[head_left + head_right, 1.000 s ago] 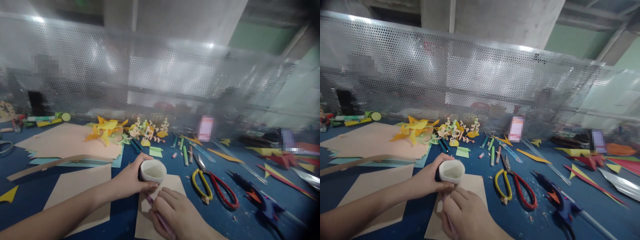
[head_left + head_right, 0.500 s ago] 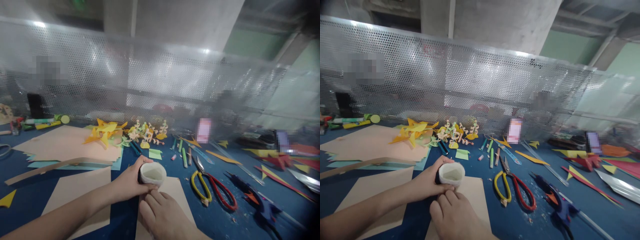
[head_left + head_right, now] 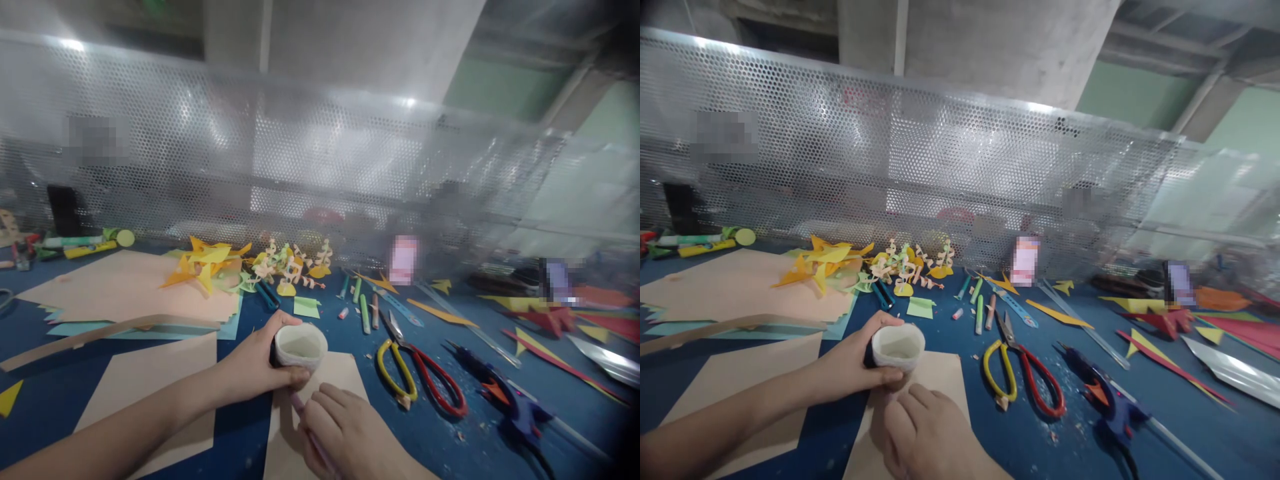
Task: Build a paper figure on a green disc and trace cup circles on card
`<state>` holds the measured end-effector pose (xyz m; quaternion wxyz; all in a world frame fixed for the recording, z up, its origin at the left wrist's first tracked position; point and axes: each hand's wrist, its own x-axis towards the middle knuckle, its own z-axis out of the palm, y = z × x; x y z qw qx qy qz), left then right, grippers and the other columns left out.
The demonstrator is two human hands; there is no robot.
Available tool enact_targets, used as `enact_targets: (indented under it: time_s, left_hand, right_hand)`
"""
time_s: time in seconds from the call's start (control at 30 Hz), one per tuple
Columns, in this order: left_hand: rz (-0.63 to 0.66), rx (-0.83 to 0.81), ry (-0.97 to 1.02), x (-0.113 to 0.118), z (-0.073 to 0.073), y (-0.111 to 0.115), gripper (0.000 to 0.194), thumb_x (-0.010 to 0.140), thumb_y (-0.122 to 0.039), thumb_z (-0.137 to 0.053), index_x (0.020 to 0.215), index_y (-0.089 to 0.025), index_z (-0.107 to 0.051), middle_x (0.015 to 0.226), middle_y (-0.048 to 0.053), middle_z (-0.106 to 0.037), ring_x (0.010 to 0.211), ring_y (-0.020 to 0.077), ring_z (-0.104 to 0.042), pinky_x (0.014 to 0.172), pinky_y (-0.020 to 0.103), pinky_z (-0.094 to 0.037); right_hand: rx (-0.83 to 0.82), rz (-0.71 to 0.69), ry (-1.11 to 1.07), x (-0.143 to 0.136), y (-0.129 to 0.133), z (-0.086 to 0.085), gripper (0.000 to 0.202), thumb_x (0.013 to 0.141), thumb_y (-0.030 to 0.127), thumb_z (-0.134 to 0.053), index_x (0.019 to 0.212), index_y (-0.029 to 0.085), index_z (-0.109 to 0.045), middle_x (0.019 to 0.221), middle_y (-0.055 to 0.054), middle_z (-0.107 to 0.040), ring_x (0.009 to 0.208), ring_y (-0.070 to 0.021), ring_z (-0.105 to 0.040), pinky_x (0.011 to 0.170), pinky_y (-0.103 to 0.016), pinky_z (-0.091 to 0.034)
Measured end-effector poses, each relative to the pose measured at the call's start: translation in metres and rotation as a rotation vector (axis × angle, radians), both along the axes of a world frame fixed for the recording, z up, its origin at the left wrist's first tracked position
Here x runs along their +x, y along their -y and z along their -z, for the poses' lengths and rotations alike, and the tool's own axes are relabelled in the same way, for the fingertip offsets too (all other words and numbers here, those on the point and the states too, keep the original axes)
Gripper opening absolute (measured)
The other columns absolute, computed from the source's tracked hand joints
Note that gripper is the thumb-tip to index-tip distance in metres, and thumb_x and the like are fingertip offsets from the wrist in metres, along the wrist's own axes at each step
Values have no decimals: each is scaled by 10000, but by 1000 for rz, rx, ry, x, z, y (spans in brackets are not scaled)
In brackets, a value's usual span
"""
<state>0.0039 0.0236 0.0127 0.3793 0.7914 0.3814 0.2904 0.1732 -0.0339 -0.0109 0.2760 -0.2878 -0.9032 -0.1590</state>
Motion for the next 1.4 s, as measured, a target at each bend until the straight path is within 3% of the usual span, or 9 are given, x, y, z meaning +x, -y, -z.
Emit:
enact_targets:
  time_s: [0.33,0.53,0.67,1.0,1.17,1.4]
  left_hand:
    - [-1,28,-16,0,1,0,503,689,-311,-644,1107,-248,-373,921,-11,-599,819,184,-574,692,258,-437]
    - [6,7,-17,0,3,-2,518,680,-334,-661,1109,-247,-383,984,8,-594,898,206,-561,753,286,-435]
    - [2,-3,-23,1,5,-3,531,682,-333,-662,1121,-253,-374,1012,14,-584,892,204,-556,773,305,-433]
    - [18,-25,-53,5,-4,-1,493,707,-302,-632,1108,-241,-351,1068,32,-557,944,210,-541,800,319,-430]
    - [4,-5,-38,7,0,-3,502,711,-319,-630,1120,-253,-346,1105,28,-529,960,208,-531,796,304,-433]
    - [7,42,-59,8,2,-5,467,729,-340,-618,1111,-268,-359,1086,16,-505,943,196,-525,799,295,-419]
  right_hand:
    - [-381,14,-188,23,2,-14,152,757,89,-409,660,206,-402,573,15,-509,518,-108,-474,479,-196,-335]
    - [-748,128,-410,36,-2,-4,181,801,242,-510,656,204,-408,593,41,-475,509,-82,-399,463,-185,-309]
    - [-923,120,-579,45,-11,4,207,798,283,-526,661,198,-395,599,60,-406,500,-69,-311,457,-185,-281]
    - [-1080,113,-725,58,-22,-8,174,788,291,-470,667,191,-396,585,63,-376,512,-81,-297,478,-208,-254]
    - [-1011,197,-846,59,-27,-5,162,779,275,-456,656,197,-386,554,81,-313,496,-80,-264,470,-206,-232]
    - [-965,203,-842,52,-31,2,151,797,303,-453,701,206,-389,584,68,-381,528,-97,-340,501,-215,-275]
